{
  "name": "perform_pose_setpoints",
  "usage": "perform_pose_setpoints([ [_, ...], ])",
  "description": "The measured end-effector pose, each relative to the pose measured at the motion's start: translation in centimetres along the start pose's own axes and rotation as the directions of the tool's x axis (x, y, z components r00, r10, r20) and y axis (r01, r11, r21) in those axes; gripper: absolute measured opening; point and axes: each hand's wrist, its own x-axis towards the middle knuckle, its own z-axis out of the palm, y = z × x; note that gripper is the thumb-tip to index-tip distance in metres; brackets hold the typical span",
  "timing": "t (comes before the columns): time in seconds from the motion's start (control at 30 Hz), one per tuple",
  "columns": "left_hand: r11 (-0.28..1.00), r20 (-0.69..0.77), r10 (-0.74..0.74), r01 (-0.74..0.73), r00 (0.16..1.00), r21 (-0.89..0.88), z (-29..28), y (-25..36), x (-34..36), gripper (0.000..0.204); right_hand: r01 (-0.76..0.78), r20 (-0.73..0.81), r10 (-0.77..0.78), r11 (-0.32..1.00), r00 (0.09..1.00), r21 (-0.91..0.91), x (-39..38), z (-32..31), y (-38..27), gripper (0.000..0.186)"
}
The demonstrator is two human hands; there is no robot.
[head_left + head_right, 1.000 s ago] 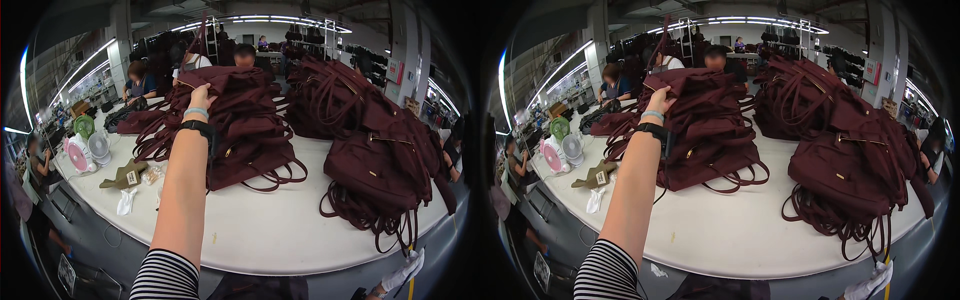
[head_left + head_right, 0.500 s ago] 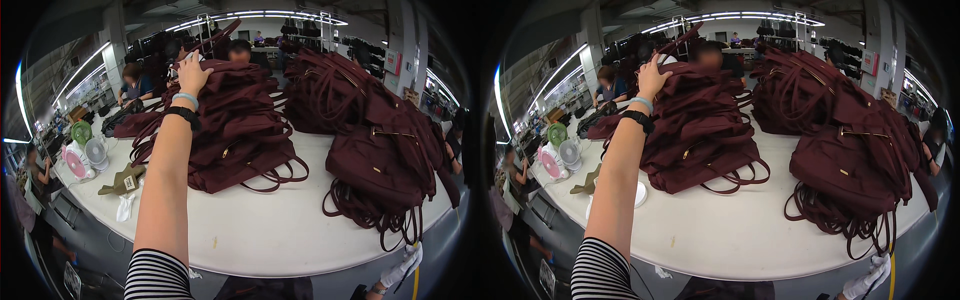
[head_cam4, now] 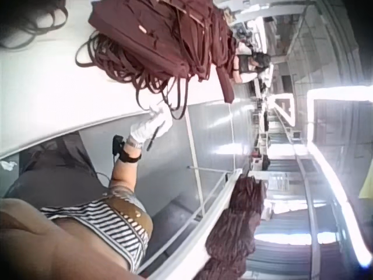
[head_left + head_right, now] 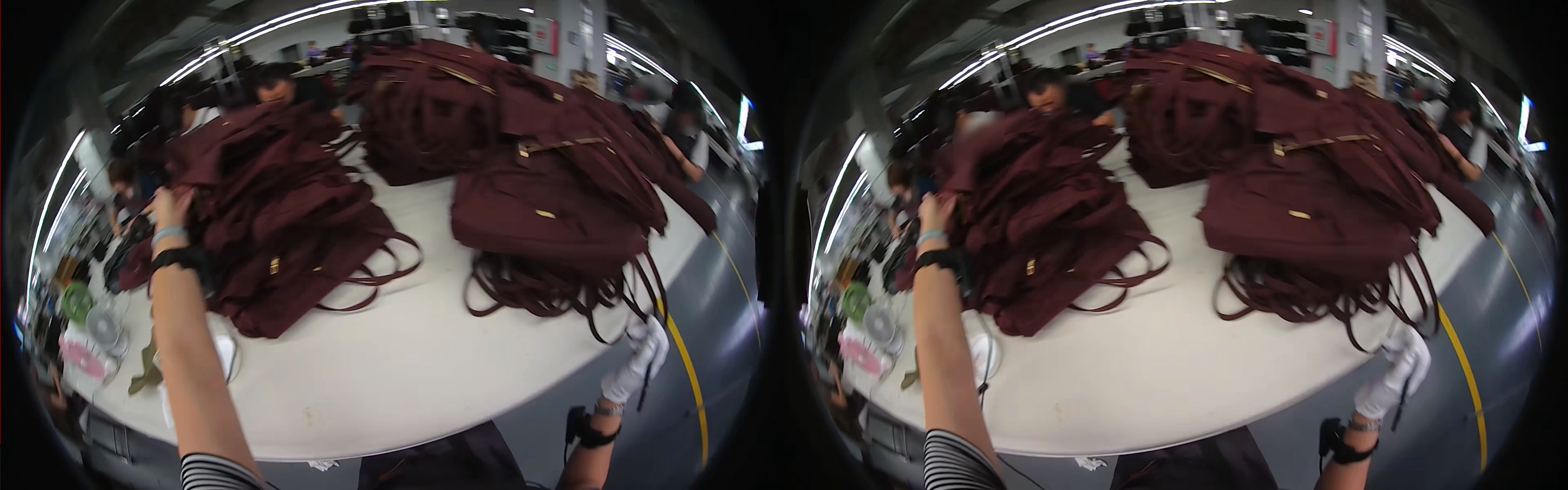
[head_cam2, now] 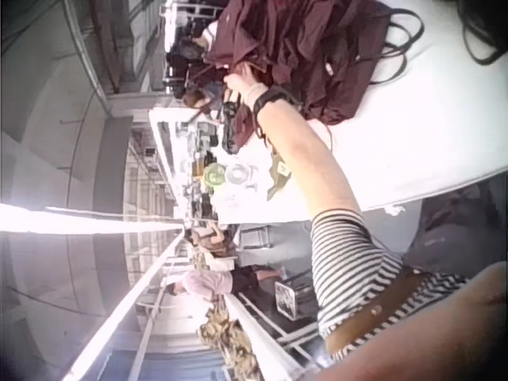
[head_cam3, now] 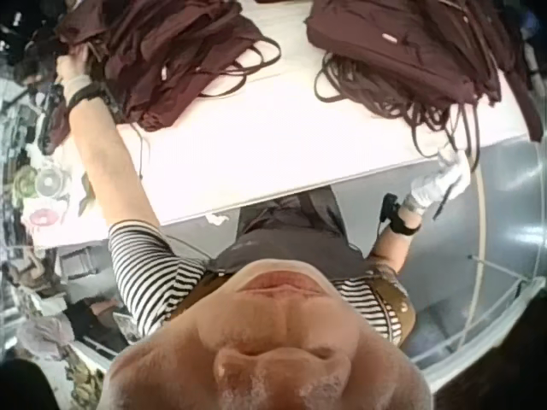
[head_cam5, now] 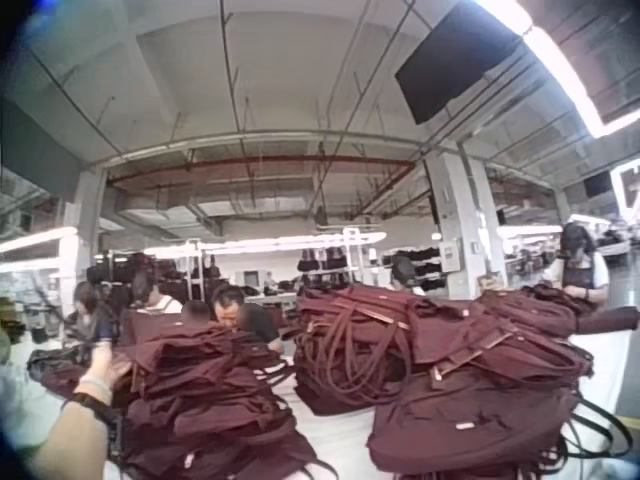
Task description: Marking specific internal points on maroon tote bags with a pen and inspecting the seams.
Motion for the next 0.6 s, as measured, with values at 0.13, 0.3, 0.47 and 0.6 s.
perform_pose_setpoints([
  [0.13,0.968,0.067,-0.198,0.206,0.978,-0.141,0.2,0.9,-0.6,0.053,0.032,0.038,-0.037,0.990,0.999,0.141,-0.4,0.2,-0.1,0.021],
  [0.3,0.976,0.234,-0.190,0.210,0.954,-0.064,2.2,1.1,0.3,0.049,-0.013,0.033,0.009,0.990,0.999,0.138,-0.3,-0.8,-0.6,0.019],
  [0.47,0.818,0.150,-0.115,0.008,0.982,0.575,4.2,1.7,-4.6,0.051,0.027,-0.026,-0.025,0.992,0.999,0.120,0.7,-3.2,-0.5,0.023],
  [0.6,0.711,0.233,0.554,-0.600,0.799,0.368,10.8,3.9,-16.1,0.049,-0.006,-0.044,0.010,0.996,0.999,0.094,1.2,-4.1,0.0,0.025],
])
